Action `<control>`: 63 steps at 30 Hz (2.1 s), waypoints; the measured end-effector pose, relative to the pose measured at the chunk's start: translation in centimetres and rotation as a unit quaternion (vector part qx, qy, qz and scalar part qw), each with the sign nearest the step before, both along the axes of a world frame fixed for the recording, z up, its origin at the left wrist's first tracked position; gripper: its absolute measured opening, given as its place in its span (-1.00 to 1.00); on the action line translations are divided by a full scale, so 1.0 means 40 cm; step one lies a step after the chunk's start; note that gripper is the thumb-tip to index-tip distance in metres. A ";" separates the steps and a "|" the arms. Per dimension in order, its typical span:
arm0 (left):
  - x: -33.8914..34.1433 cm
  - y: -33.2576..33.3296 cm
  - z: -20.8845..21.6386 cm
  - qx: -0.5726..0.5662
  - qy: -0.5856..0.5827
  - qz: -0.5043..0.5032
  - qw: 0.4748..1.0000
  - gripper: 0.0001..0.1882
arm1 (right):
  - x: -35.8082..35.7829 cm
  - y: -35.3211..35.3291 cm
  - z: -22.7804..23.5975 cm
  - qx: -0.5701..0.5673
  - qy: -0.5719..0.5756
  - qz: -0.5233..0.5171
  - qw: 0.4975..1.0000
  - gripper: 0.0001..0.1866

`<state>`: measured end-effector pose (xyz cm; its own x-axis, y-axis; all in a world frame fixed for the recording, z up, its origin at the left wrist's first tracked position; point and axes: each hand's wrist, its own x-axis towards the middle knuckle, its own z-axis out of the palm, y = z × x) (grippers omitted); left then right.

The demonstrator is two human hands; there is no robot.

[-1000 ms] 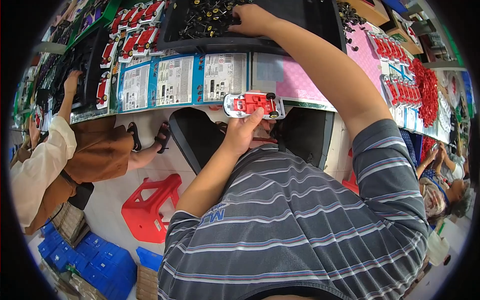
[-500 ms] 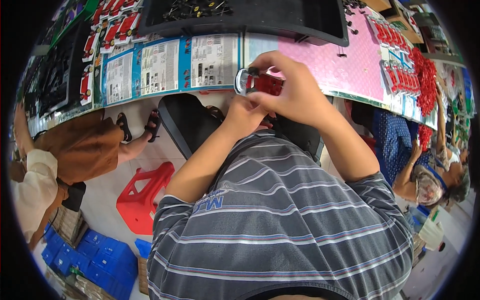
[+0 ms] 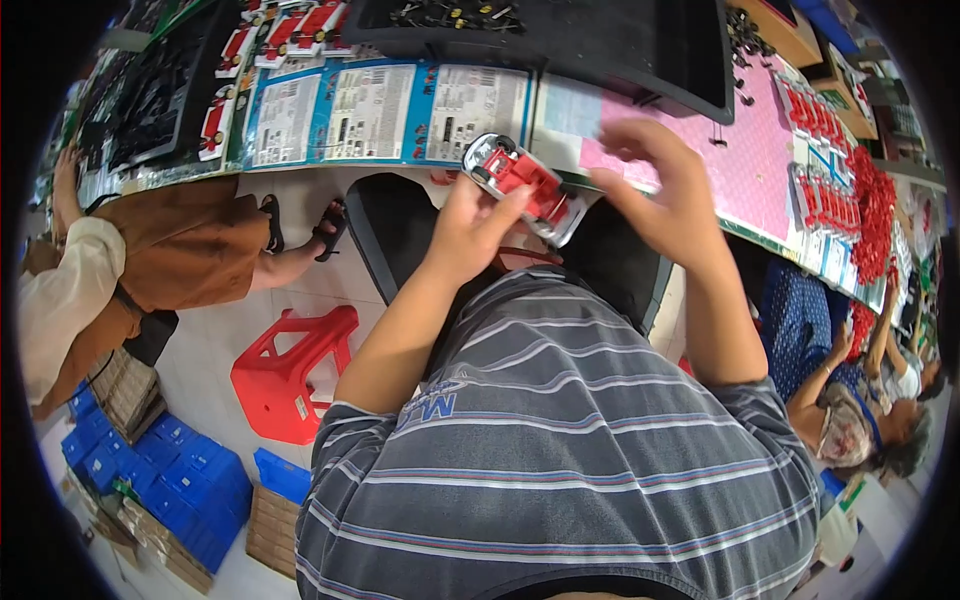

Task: The person assembles toy cars by picking up car bodies, attaching wheel axles onto the chassis by hand, and placing the assembled cars on the table.

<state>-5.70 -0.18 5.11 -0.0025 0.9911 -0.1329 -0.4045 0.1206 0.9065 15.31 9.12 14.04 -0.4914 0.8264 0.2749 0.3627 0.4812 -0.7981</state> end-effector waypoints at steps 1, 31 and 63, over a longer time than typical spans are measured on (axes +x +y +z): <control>-0.027 -0.011 -0.011 -0.016 -0.026 0.044 0.999 -0.68 | 0.027 0.001 0.010 -0.022 -0.017 -0.026 0.999 -0.68; -0.946 0.203 -0.031 -0.141 0.747 0.297 0.578 -0.43 | 0.435 0.158 -0.170 0.037 -0.219 -0.209 0.952 -0.47; 0.211 0.093 -0.004 -0.033 0.053 -0.171 0.983 -0.64 | 0.553 -0.062 -0.152 -0.121 -0.074 -0.392 0.909 -0.48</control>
